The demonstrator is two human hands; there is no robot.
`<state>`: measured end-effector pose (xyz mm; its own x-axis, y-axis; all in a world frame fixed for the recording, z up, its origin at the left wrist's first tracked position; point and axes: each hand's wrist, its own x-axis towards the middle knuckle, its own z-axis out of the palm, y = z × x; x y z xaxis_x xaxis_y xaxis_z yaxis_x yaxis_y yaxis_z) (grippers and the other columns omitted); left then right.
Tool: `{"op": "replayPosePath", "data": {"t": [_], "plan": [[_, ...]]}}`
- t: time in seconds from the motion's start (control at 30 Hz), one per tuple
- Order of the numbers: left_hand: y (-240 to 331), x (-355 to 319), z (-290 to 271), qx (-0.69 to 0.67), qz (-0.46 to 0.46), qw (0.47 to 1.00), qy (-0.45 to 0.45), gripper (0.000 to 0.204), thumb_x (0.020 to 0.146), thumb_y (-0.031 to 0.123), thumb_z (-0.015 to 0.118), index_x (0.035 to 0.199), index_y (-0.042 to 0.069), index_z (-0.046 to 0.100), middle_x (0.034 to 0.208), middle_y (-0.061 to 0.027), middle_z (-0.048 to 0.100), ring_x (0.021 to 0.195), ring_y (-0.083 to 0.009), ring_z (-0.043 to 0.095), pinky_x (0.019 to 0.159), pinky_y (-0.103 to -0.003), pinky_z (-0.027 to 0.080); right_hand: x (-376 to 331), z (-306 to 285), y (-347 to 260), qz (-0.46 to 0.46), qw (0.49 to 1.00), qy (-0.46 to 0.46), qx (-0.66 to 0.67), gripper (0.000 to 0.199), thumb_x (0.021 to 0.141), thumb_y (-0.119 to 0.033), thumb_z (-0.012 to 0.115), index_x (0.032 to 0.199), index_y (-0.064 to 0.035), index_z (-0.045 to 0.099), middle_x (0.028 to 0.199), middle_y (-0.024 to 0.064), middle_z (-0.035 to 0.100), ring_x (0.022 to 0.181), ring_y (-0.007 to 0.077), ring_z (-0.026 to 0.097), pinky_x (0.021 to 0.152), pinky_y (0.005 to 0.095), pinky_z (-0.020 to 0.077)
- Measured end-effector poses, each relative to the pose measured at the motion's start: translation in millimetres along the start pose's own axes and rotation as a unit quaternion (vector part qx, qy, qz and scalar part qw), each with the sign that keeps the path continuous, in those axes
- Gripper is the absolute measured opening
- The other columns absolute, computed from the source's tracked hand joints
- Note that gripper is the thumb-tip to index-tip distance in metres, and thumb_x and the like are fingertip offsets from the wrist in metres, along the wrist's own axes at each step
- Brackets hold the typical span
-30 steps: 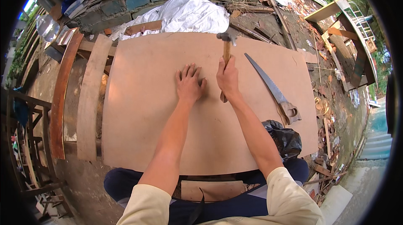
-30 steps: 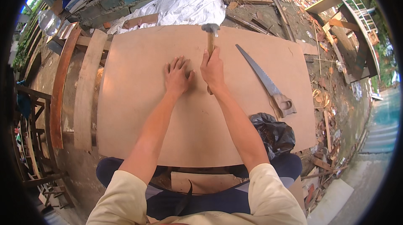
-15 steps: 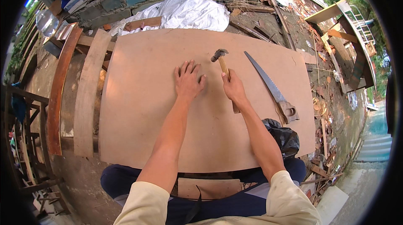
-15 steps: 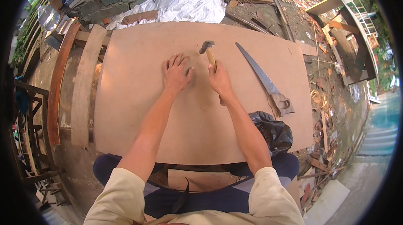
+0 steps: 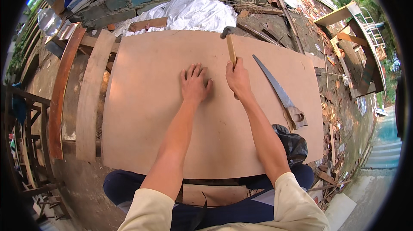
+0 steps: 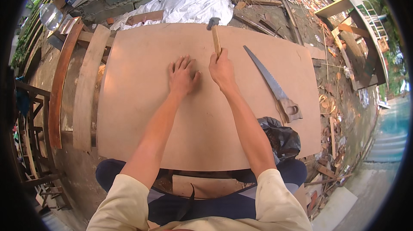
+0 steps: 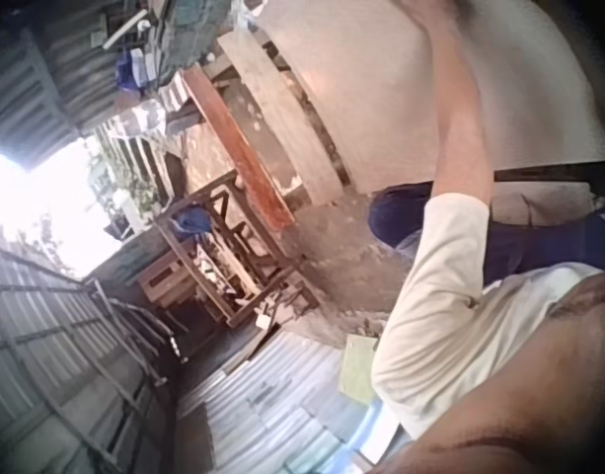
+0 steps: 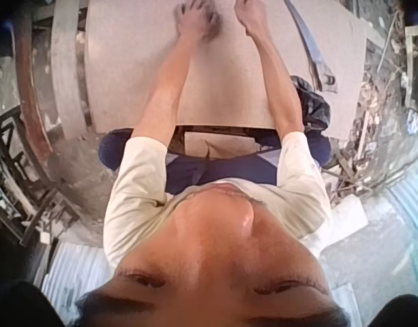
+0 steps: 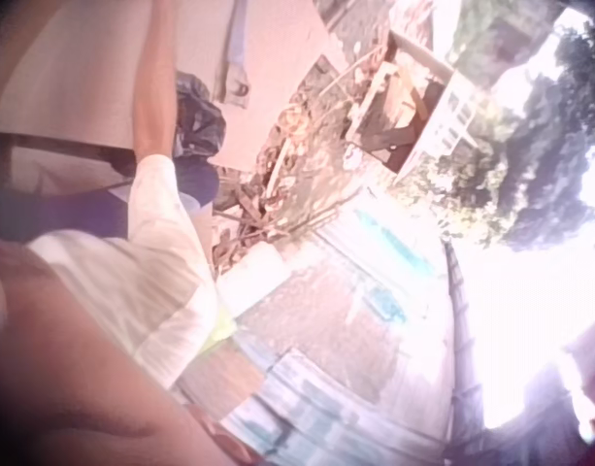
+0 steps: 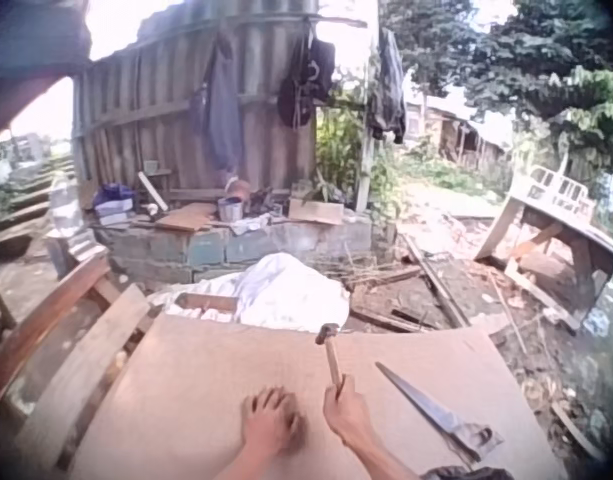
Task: The person hammers nails into a large board using a hammer. They repeatedly pick up nails from a black bag and drive them into the board surface.
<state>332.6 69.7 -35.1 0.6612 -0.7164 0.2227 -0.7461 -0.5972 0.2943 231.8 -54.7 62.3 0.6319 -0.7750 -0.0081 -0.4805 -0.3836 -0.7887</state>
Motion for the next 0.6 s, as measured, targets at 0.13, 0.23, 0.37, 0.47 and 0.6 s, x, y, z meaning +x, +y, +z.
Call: {"op": "replayPosePath", "data": {"t": [0.13,0.23,0.37,0.47,0.6], "plan": [[3,-2,8,-0.021,-0.007,1.0,-0.011,0.057,0.098,0.044,0.058,0.148,0.018,0.054,0.162,-0.0061,0.042,0.152,-0.0251,0.031,0.125,-0.054,0.015,-17,1,7,-0.067,0.993,0.06,0.07,0.031,0.107,-0.03,0.049,0.116,-0.0002,0.049,0.077,0.029,0.066,0.069,0.0483,0.066,0.06,0.054,0.0476],[21,2,8,-0.035,0.007,0.999,-0.01,0.056,0.098,0.045,0.058,0.147,0.017,0.055,0.161,-0.0069,0.043,0.152,-0.0266,0.032,0.125,-0.054,0.016,-4,20,76,-0.068,0.996,0.011,-0.056,0.03,0.107,-0.028,0.049,0.113,0.0015,0.048,0.075,0.0307,0.065,0.07,0.0517,0.064,0.061,0.0565,0.0472],[2,-2,6,-0.013,0.005,1.0,0.009,0.055,0.098,0.044,0.059,0.145,0.016,0.056,0.16,-0.0075,0.045,0.151,-0.0274,0.033,0.125,-0.055,0.017,-6,17,42,-0.026,0.998,-0.017,-0.053,0.03,0.109,-0.028,0.047,0.105,0.0014,0.047,0.072,0.0291,0.064,0.069,0.0504,0.064,0.061,0.0558,0.0462],[1,-3,5,-0.016,-0.005,1.0,-0.006,0.057,0.097,0.044,0.059,0.147,0.017,0.054,0.161,-0.0064,0.043,0.152,-0.0261,0.032,0.125,-0.055,0.016,-22,21,31,-0.062,0.997,0.044,0.021,0.03,0.109,-0.029,0.047,0.105,0.0011,0.047,0.071,0.0289,0.063,0.068,0.0511,0.063,0.06,0.0566,0.0456],[19,0,7,-0.026,0.011,0.999,-0.014,0.057,0.097,0.044,0.059,0.147,0.017,0.054,0.161,-0.0066,0.044,0.152,-0.0263,0.032,0.125,-0.054,0.016,4,30,78,-0.075,0.991,0.015,-0.106,0.031,0.109,-0.031,0.047,0.108,-0.0001,0.047,0.069,0.0264,0.062,0.065,0.0492,0.063,0.057,0.0545,0.0451]]}}
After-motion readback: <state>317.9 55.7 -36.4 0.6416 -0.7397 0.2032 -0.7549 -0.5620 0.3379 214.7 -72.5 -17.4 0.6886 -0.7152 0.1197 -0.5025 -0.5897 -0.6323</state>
